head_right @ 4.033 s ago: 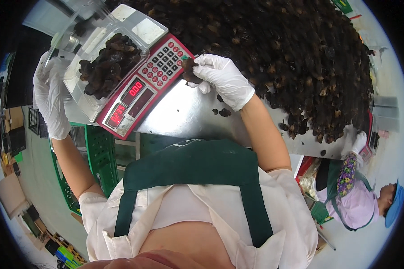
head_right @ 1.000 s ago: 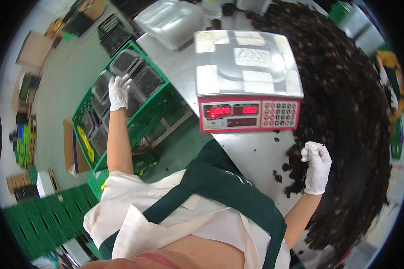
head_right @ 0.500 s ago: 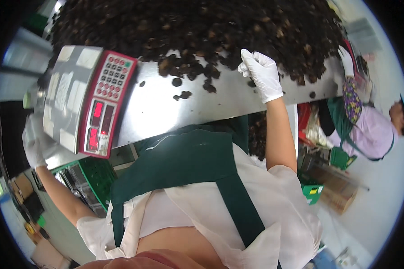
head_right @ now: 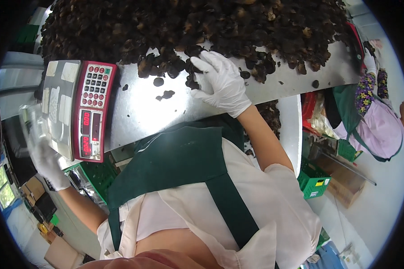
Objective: The person sorts mushrooms from a pile on the table, places them into plastic containers on a digital scale to weigh them, fastens lids onto the containers, and stacks the packaged containers into a green crate.
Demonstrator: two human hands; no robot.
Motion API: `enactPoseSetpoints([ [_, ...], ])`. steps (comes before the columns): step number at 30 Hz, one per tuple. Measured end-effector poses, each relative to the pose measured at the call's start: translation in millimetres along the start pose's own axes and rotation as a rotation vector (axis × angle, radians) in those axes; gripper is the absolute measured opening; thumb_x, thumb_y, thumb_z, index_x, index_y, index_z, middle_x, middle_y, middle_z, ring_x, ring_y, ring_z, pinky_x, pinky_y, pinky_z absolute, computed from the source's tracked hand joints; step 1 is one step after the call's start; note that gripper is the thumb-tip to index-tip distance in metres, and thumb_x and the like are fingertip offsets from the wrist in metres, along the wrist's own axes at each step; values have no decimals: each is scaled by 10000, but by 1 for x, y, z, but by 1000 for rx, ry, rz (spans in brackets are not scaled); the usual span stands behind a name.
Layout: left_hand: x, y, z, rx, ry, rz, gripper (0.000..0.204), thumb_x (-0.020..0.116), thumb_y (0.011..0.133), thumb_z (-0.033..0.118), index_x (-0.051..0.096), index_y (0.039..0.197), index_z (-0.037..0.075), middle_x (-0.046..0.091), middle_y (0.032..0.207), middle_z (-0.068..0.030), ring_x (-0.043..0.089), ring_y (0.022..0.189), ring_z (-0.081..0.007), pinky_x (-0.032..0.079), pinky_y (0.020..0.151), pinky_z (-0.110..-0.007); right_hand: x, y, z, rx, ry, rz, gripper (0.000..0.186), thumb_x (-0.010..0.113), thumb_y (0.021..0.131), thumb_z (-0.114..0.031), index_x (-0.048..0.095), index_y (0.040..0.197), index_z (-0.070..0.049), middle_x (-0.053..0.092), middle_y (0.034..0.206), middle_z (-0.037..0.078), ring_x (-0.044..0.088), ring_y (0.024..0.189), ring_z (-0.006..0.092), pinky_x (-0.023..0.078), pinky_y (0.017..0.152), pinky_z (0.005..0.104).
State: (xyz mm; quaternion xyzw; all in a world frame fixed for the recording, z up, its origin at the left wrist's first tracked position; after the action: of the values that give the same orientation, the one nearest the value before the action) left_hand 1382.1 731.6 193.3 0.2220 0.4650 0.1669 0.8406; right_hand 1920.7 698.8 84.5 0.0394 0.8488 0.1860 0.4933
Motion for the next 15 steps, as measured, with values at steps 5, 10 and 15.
enactPoseSetpoints([
  [5, 25, -41, -10, -230, -208, -179, 217, 754, 917, 42, 720, 1125, -8, 719, 1032, -68, 674, 963, -196, 555, 918, -320, 18, 24, -4, -55, -29, -3, 779, 825, 805, -336, 522, 1513, -225, 509, 1505, 116, 507, 1347, 340, 398, 1141, 453],
  [10, 33, -33, 111, 173, 447, 13, 445, 791, 880, 32, 654, 1301, 69, 718, 1130, -94, 666, 1010, -248, 525, 945, -364, 43, 49, -20, -61, 137, -72, 738, 726, 886, -395, 439, 1559, -300, 479, 1537, 109, 474, 1363, 323, 430, 1090, 489],
  [15, 106, -41, 184, 235, 61, -214, 368, 713, 886, -40, 678, 1246, 27, 704, 1171, -152, 663, 1097, -288, 506, 981, -377, 63, 86, -56, -96, 17, -172, 759, 776, 807, -549, 530, 1489, -323, 416, 1581, 120, 408, 1426, 386, 436, 1100, 555],
])
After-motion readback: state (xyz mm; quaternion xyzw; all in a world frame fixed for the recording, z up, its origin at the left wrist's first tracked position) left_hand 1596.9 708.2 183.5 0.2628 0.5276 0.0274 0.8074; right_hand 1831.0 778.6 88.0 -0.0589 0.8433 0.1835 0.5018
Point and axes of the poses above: each hand's wrist, its own y-axis towards the middle knuckle, its own x-axis out of the palm, z = x × y, the point moved 1 cm from there along y, towards the middle knuckle
